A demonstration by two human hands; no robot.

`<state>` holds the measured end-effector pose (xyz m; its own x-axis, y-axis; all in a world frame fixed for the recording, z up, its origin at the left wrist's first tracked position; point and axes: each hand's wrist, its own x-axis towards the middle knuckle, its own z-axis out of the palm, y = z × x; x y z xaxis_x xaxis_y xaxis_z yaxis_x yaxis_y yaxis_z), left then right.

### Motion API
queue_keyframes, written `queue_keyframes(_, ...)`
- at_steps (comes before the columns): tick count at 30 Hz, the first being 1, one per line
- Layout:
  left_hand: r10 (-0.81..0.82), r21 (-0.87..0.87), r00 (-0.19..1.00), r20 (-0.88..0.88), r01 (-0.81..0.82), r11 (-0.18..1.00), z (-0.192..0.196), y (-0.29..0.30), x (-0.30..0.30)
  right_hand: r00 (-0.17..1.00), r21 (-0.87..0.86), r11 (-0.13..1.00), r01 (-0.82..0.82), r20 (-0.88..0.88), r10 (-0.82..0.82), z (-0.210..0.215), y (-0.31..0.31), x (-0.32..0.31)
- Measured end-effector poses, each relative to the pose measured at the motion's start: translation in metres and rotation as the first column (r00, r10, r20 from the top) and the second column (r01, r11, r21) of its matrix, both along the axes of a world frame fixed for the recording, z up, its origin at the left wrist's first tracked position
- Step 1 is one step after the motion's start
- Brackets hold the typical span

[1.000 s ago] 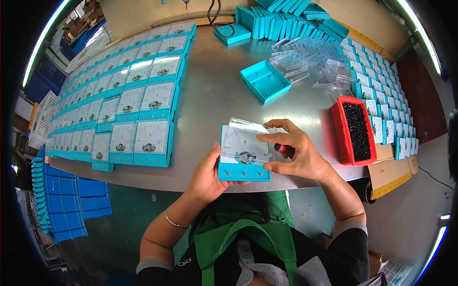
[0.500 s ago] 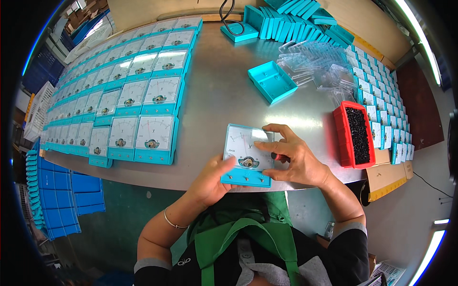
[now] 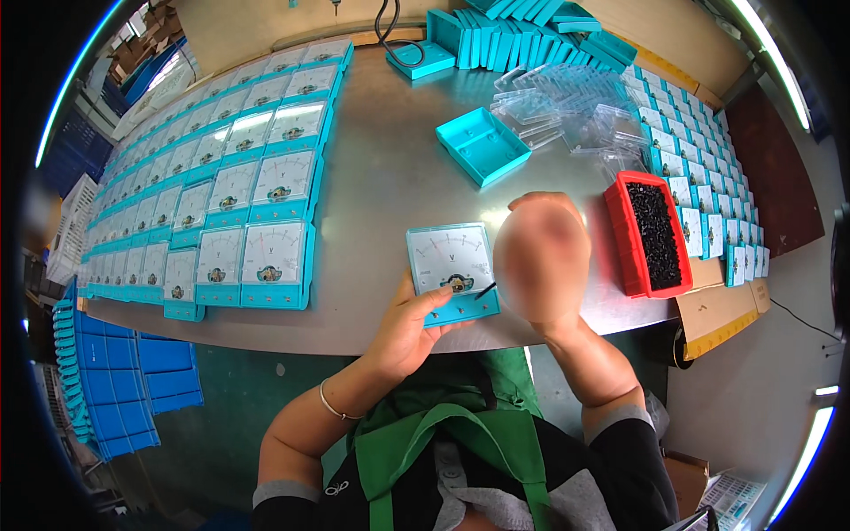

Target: The person assembles small teal-colored electrical devices at a workstation. They use a screwdriver to tighten screws on the front panel, place a clear plastic cover over the dial, and then close the device with a matching teal back cover. The completed units are placed in a stack on the table.

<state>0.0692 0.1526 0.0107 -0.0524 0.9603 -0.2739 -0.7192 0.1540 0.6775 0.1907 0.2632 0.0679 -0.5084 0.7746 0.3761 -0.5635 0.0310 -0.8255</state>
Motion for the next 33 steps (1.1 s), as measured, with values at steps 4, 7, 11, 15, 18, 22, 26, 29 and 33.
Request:
queue_keyframes(4,0.058,0.013,0.997,0.060,-0.059,0.998,0.001,0.000,0.006,0.993,0.015,0.993,0.113,-0.030,-0.113,-0.013,-0.004,-0.005)
queue_keyframes(7,0.042,0.004,0.998,0.040,-0.042,0.999,0.001,0.001,0.005,0.986,0.028,0.986,0.163,-0.032,-0.162,-0.018,-0.004,-0.010)
queue_keyframes(11,0.060,0.012,0.997,0.049,-0.061,0.998,0.001,0.000,0.008,0.985,0.062,0.983,0.174,0.004,-0.174,-0.022,-0.005,-0.008)
queue_keyframes(15,0.065,0.040,0.995,0.074,-0.068,0.997,0.000,0.001,0.008,0.963,0.246,0.940,0.238,0.067,-0.261,-0.022,-0.019,-0.004)
queue_keyframes(18,0.061,0.042,0.997,0.058,-0.063,0.997,-0.003,0.000,0.008,0.947,0.322,0.903,0.286,0.052,-0.318,-0.027,-0.021,-0.005)
queue_keyframes(22,0.071,0.016,0.993,0.099,-0.072,0.997,0.000,0.000,0.006,0.970,0.297,0.927,0.230,0.012,-0.244,-0.022,-0.022,-0.005)
queue_keyframes(26,0.072,0.031,0.995,0.069,-0.074,0.997,-0.009,0.000,0.006,0.983,0.137,0.973,0.185,-0.027,-0.183,-0.022,-0.016,-0.008)
queue_keyframes(29,0.069,0.033,0.994,0.081,-0.072,0.997,-0.008,0.000,0.004,0.981,0.179,0.965,0.192,-0.039,-0.188,-0.024,-0.018,-0.008)
queue_keyframes(33,0.072,0.028,0.994,0.080,-0.074,0.997,-0.007,0.001,0.004,0.984,0.191,0.966,0.176,-0.014,-0.177,-0.022,-0.019,-0.009)
